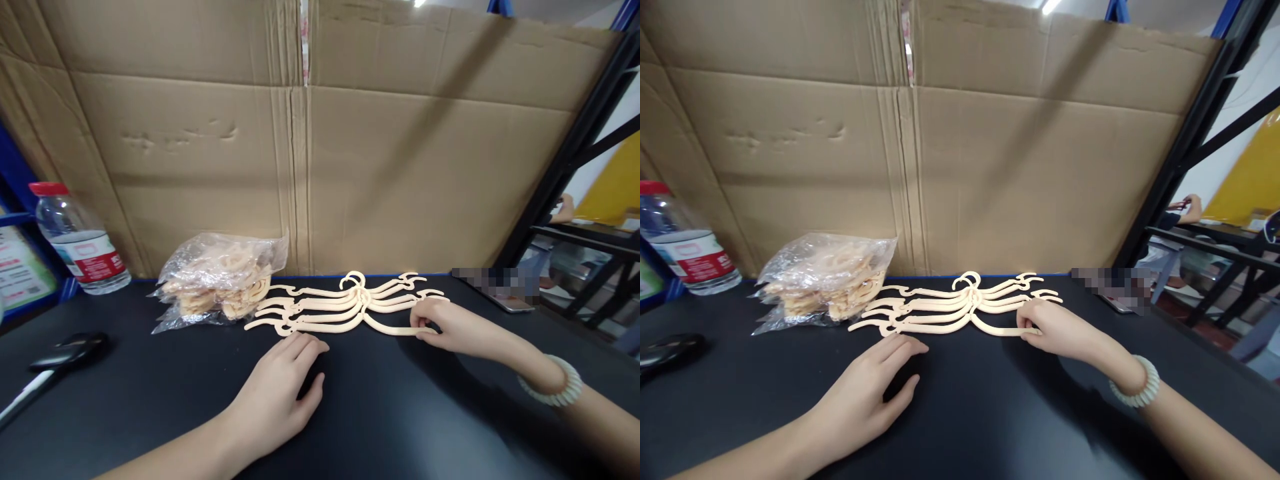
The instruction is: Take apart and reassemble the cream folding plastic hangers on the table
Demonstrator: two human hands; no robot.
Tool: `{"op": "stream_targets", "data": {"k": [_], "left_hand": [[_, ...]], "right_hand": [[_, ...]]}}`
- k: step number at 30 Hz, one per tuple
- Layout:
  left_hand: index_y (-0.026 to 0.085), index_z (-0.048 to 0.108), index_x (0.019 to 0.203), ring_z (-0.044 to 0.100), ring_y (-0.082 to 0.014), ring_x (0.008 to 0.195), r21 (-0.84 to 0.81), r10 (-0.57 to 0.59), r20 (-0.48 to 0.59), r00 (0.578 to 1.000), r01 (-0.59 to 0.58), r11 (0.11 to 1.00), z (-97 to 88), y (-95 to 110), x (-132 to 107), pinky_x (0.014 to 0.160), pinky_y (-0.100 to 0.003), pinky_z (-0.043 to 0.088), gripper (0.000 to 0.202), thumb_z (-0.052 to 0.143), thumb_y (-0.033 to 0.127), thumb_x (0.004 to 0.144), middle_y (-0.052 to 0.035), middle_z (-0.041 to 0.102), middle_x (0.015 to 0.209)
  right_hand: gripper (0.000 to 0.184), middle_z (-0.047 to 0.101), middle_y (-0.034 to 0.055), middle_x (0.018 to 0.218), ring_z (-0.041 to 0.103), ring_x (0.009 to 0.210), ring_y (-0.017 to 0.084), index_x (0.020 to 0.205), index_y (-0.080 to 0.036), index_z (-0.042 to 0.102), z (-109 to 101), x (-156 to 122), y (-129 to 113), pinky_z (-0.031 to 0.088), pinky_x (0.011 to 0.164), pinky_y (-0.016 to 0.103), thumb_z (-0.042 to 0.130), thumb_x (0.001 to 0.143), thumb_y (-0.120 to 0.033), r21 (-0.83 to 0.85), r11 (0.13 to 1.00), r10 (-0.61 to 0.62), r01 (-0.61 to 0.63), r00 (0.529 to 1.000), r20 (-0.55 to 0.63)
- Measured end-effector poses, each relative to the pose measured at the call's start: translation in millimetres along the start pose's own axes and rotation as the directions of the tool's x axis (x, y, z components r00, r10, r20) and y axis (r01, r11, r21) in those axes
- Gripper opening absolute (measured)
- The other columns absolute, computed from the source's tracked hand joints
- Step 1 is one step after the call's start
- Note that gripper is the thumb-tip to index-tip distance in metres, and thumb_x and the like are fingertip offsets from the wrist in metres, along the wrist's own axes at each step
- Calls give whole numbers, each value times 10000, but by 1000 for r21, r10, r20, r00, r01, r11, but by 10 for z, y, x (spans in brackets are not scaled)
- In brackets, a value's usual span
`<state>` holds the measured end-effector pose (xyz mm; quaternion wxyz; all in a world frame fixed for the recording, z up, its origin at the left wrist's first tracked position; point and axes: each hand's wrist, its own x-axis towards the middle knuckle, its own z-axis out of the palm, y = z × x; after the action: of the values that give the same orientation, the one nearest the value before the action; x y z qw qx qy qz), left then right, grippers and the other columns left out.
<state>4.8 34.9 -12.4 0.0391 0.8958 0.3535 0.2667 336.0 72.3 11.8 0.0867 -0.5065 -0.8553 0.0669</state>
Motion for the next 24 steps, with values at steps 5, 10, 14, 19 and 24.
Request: {"op": "stream_targets", "data": {"k": [5,10,14,19,24], "left_hand": [[198,566,1080,644,-221,935,-89,-71,-13,997,70,994,21,-53,11,821,-373,554,237,476,174,862,-76,654,1019],[209,579,1003,639,-178,844,-202,-161,-46,986,149,968,21,-69,23,754,-301,528,169,481,191,866,-35,669,945],[211,616,890,608,-147,687,-284,-295,-41,954,272,919,-37,-50,62,657,-264,482,130,491,245,879,1,670,806],[186,610,745,609,-153,638,-499,-511,-70,857,414,762,-73,-82,89,605,-261,466,236,515,359,874,-10,646,720],[163,603,912,642,-190,717,-655,-660,-13,751,492,573,-52,-133,107,562,-272,488,351,548,502,839,-71,673,918]], "right_hand": [[104,596,5,688,531,646,149,710,-197,528,-36,-19,-23,364,576,248,498,721,-98,91,996,21,-20,1000,-12],[74,508,-36,634,440,566,111,724,-200,484,-98,-28,-70,311,529,227,511,739,-134,185,983,34,-18,996,-85],[75,475,-45,619,415,558,111,726,-205,464,-141,-14,-58,317,534,233,535,738,-180,256,966,74,-27,981,-177],[114,523,-28,656,472,595,130,716,-211,468,-194,-36,81,350,551,242,577,737,-236,336,939,162,-66,950,-266],[126,525,-27,669,473,602,129,716,-213,453,-232,-62,143,352,547,240,562,766,-251,412,908,188,-69,948,-256]]}}
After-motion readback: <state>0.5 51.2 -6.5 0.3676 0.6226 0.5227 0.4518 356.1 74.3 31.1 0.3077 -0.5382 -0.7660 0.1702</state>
